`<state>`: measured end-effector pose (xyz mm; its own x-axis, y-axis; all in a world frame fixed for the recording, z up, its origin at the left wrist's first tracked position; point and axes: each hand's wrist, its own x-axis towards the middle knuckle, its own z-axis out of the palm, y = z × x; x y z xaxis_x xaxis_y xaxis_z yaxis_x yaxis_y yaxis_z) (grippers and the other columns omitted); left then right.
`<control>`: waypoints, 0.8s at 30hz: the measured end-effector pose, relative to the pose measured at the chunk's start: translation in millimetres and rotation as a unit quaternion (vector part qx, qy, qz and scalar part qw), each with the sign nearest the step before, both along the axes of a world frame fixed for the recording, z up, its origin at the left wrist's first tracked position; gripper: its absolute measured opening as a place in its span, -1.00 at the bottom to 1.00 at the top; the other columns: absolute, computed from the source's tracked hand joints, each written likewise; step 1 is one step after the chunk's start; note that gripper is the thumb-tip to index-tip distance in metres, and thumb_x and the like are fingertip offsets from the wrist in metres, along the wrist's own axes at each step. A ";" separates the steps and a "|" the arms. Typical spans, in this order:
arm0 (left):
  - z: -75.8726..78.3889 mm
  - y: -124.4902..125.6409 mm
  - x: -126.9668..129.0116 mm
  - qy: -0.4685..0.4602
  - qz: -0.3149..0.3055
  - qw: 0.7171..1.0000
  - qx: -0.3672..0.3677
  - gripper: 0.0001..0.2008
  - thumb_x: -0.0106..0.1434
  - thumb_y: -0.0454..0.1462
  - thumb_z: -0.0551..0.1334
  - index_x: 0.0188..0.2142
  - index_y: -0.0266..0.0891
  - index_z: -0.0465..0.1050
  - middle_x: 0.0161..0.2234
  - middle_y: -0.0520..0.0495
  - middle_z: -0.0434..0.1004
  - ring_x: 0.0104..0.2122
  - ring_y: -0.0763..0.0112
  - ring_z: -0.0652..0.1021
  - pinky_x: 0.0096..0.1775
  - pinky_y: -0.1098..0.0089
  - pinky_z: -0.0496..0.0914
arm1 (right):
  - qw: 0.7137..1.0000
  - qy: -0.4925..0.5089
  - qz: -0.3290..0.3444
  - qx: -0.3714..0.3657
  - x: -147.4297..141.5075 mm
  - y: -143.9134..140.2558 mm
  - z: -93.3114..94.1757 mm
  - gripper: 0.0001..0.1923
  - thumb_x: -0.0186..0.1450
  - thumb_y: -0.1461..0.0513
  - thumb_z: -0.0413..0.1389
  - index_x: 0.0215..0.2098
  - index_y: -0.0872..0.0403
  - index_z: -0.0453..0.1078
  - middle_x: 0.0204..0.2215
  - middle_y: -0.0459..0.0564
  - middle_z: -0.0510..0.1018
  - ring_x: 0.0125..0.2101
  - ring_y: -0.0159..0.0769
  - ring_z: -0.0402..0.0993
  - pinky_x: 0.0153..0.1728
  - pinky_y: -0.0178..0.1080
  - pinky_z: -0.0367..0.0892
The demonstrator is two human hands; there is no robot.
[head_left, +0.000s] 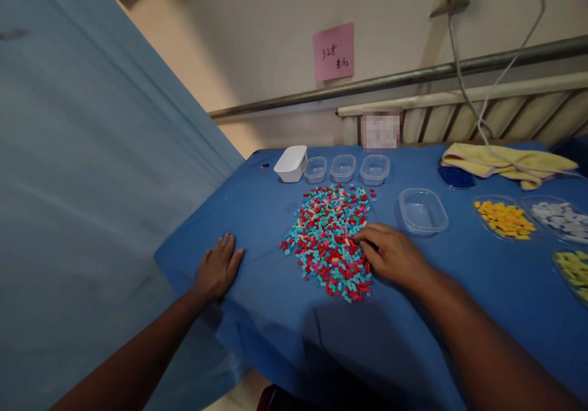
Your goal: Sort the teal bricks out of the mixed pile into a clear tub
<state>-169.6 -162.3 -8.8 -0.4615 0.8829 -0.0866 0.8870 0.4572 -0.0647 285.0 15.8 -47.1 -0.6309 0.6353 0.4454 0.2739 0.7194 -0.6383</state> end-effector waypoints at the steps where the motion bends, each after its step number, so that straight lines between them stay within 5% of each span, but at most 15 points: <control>1: 0.5 0.0 1.5 -0.002 0.001 1.000 0.001 -0.08 0.55 0.13 -0.26 0.63 -0.48 0.06 0.64 -0.35 -0.04 0.63 -0.08 0.04 0.56 -0.16 0.01 | 1.000 0.000 0.003 0.004 -0.3 -1.4 2.0 -0.78 0.51 0.33 0.12 -0.04 0.00 0.61 -0.10 0.04 0.73 -0.07 -0.10 0.67 0.02 -0.06 0.50; 11: 1.6 -0.8 6.4 0.004 -0.013 0.999 0.034 -0.11 0.58 0.10 -0.21 0.60 -0.51 0.14 0.61 -0.40 0.06 0.61 -0.14 0.12 0.53 -0.24 0.09 | 0.993 -0.107 0.054 0.019 6.1 -7.1 20.2 -0.72 0.58 0.11 0.17 0.12 0.02 0.64 -0.03 0.13 0.75 0.00 -0.01 0.68 0.06 -0.02 0.51; 17: -5.6 -3.0 -5.2 0.029 -0.031 0.998 0.046 -0.14 0.58 0.06 -0.21 0.57 -0.52 0.21 0.59 -0.43 0.13 0.60 -0.16 0.16 0.53 -0.29 0.09 | 0.987 -0.121 0.107 -0.019 1.7 -21.0 37.9 -0.67 0.45 0.04 0.37 0.10 -0.03 0.64 -0.02 0.08 0.73 -0.08 -0.08 0.68 -0.04 -0.12 0.51; 21: -3.2 6.5 7.0 0.012 -0.151 0.980 0.126 -0.25 0.57 0.03 -0.03 0.46 -0.50 0.40 0.55 -0.51 0.22 0.53 -0.25 0.31 0.49 -0.31 0.20 | 0.988 -0.087 0.123 -0.042 -6.8 -19.4 31.8 -0.83 0.55 0.14 0.22 -0.03 0.01 0.64 -0.16 0.03 0.71 -0.16 -0.18 0.66 -0.08 -0.16 0.49; 24: 2.3 28.1 44.8 -0.074 -0.273 0.936 0.210 -0.37 0.60 0.03 0.11 0.45 -0.31 0.43 0.54 -0.40 0.28 0.49 -0.09 0.40 0.44 -0.16 0.37 | 0.994 -0.059 0.072 -0.051 -9.1 -14.9 22.5 -0.82 0.54 0.21 0.17 -0.05 0.01 0.65 -0.17 0.02 0.72 -0.15 -0.19 0.66 -0.06 -0.15 0.49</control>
